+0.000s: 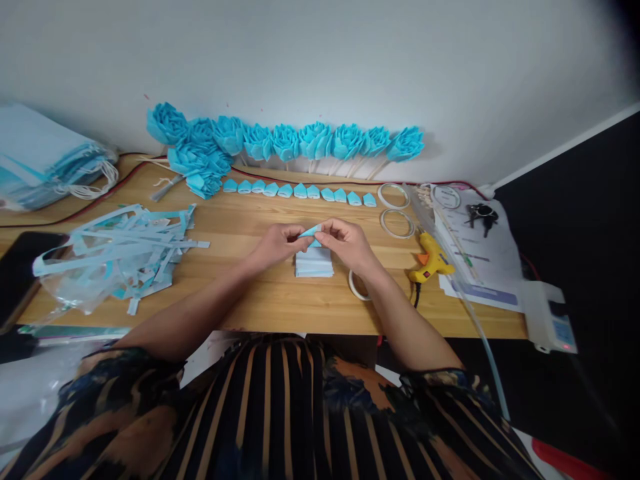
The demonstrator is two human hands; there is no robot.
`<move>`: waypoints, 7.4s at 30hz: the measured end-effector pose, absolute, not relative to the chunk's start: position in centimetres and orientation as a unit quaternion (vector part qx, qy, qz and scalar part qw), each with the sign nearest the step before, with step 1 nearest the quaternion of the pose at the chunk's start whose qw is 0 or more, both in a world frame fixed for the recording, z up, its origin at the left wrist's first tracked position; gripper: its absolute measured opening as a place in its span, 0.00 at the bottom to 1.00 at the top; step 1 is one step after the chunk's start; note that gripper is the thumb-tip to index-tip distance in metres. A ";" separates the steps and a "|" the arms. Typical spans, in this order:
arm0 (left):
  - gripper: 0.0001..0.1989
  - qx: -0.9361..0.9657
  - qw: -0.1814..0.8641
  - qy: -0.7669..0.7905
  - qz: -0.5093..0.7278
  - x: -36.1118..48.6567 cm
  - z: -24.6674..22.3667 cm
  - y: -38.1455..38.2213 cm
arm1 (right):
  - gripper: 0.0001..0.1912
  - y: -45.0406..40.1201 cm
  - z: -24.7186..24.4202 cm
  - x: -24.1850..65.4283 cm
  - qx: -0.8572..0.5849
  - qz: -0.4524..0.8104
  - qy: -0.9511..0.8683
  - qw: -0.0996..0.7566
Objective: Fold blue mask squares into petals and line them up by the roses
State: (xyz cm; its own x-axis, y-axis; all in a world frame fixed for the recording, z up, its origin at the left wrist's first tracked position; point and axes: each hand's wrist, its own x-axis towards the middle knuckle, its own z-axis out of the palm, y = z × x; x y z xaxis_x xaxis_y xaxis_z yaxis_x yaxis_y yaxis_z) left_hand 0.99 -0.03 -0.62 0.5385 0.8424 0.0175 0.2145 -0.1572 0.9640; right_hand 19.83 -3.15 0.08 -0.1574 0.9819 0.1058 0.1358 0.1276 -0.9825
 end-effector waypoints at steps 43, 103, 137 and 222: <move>0.15 0.624 0.631 0.349 0.300 0.9 -0.1 0.0 | 0.17 -3.3 0.3 20.4 -0.421 0.075 -0.815 0.392; 0.16 0.632 0.537 0.386 0.404 1.4 0.0 -0.2 | 0.11 -3.5 -0.4 19.8 -0.509 0.382 -0.651 0.412; 0.14 0.639 0.574 0.374 0.349 1.5 0.7 -0.9 | 0.10 -3.7 0.3 19.3 -0.515 0.376 -0.612 0.467; 0.14 0.622 0.568 0.399 0.362 1.3 -0.5 -0.2 | 0.09 -4.0 0.4 18.9 -0.533 0.319 -0.653 0.434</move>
